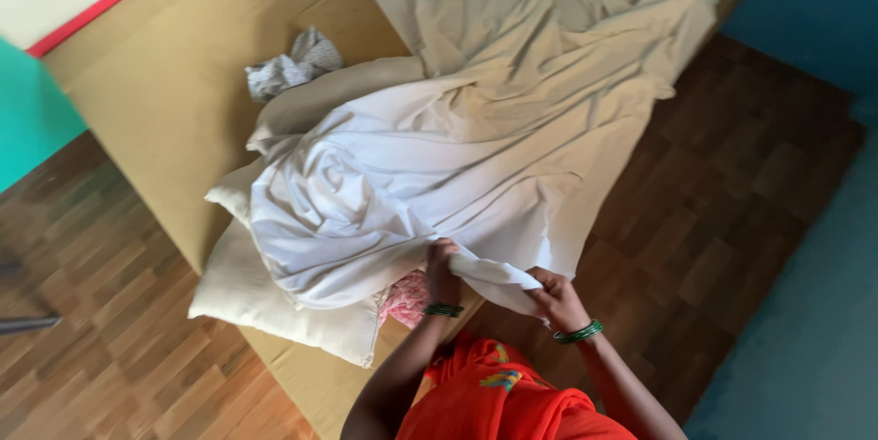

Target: The person folds a white sheet on a mattress, then picks up and moves pillows and a patterned cloth to a nearby chair. The person continues to fold the white sheet into a compact bundle on the mattress.

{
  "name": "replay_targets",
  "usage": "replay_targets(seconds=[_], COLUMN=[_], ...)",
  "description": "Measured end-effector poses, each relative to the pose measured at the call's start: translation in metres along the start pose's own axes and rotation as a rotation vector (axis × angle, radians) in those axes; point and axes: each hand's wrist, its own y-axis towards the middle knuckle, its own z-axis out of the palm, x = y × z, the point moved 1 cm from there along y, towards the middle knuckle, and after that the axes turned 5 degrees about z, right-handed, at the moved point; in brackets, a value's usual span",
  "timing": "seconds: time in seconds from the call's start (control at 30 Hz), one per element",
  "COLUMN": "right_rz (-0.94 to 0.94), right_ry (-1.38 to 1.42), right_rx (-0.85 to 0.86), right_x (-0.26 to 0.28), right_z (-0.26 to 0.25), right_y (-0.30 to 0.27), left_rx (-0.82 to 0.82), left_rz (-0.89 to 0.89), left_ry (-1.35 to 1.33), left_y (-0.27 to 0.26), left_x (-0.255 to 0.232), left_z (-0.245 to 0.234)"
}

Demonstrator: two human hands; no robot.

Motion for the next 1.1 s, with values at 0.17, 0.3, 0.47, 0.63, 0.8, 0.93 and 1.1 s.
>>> replay_targets(seconds=[0.17,0.3,0.47,0.63,0.8,0.93,1.1], right_rz=[-0.126,-0.043,-0.315,-0.059,-0.046,-0.133,-0.041], right_ry=[-0.424,-0.517,-0.434,-0.378,-0.097,-0.127,-0.047], right_rx=[-0.116,-0.18,-0.159,-0.089,-0.075,-0.142,-0.078], right_x=[0.022,0.028,0.01,-0.034,-0.018,-0.014,-0.037], right_z=[0.022,0.05,0.111,0.14,0.149,0.168,0.23], right_y=[-0.029,-0.058,-0.108,-0.134,-0.168,-0.188,-0.19], left_rx=[-0.022,0.071,0.281,0.322,0.225,0.106,-0.033], left_rz=[-0.097,-0.065,0.085,0.22,0.259,0.093,-0.023], left_ry=[-0.004,0.057,0.035,0.086,0.173,0.323,0.317], left_y=[-0.012,-0.031,-0.082,-0.114,-0.127,-0.122,-0.125], left_x=[0.007,-0.019,-0.08,-0.103,-0.068,-0.017,0.036], left_z=[-0.045,-0.074,-0.094,-0.12,-0.157,-0.193,-0.245])
